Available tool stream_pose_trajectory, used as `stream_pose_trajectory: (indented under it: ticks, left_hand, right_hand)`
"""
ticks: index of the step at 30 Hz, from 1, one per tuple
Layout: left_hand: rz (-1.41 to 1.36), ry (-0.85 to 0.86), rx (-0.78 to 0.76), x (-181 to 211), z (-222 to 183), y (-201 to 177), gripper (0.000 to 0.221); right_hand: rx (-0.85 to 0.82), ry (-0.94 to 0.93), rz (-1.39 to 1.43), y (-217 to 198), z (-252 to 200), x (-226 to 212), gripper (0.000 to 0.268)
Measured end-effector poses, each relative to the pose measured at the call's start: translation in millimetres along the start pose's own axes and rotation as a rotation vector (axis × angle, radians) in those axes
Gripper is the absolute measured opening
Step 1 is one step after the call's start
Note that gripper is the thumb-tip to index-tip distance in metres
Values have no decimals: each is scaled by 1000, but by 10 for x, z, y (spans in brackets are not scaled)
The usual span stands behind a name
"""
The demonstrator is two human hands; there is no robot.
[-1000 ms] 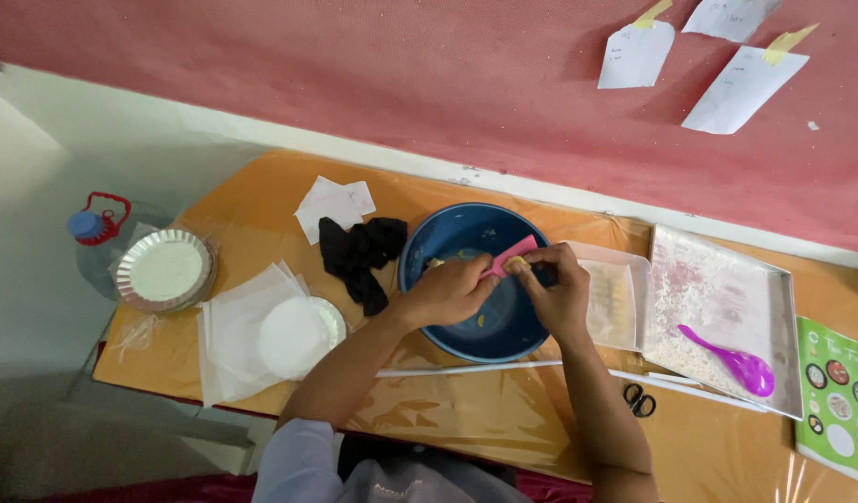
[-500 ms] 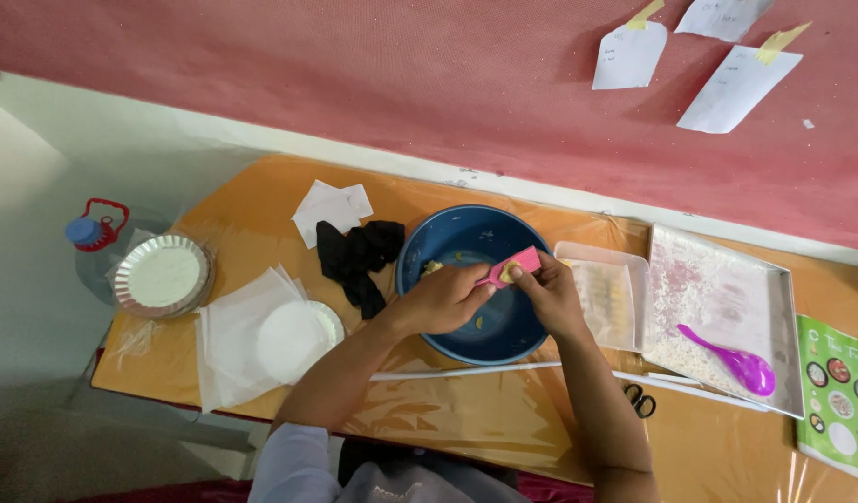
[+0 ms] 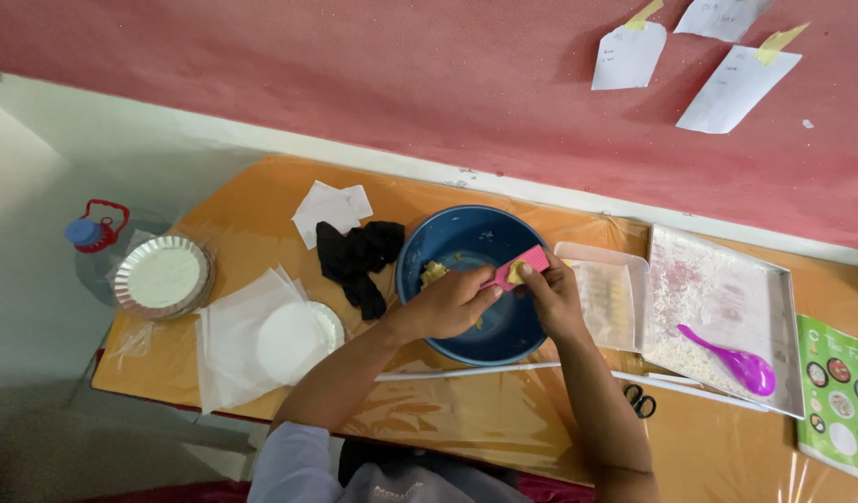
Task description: Shaping small pieces of dough using a pink mold on a production table.
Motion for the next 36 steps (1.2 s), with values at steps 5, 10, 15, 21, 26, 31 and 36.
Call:
stream_pose_trajectory:
  ticks: [5,10,15,21,26,31,36]
  left_hand:
    - [-48,-23,-19,4,-12,16,31]
    - [-59,-11,-59,-42,-27,105,36]
    - [-3,-42,-74,-222,-30,206,38]
    - [22,-10,-62,-90,-75,154,31]
    - [17,-20,-75,3,-107,95,29]
    - [60,-60,-72,94,-137,19,23]
    - [147,-54,-98,-69,-138,64,27]
  right_hand:
    - [-63,-4,126,-102,-29,253,29]
    - [-106,14,152,-43,-76,396,28]
    - [-153,48,181,22,-110,485,46]
    - [-203,12,248,71,-92,437,48]
    - [-200,-13,269,95,-91,389,46]
    - [-114,1,247,12,-114,403,40]
    - [-35,-22,272,-38,-94,445,36]
Point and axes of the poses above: each hand's wrist, its own z-axis towards the middle knuckle, its own y-axis out of the palm, x = y × z, the point moved 7 cm from there along z, towards the middle knuckle, and after that the axes turned 12 degrees about z, right-handed, at the moved point
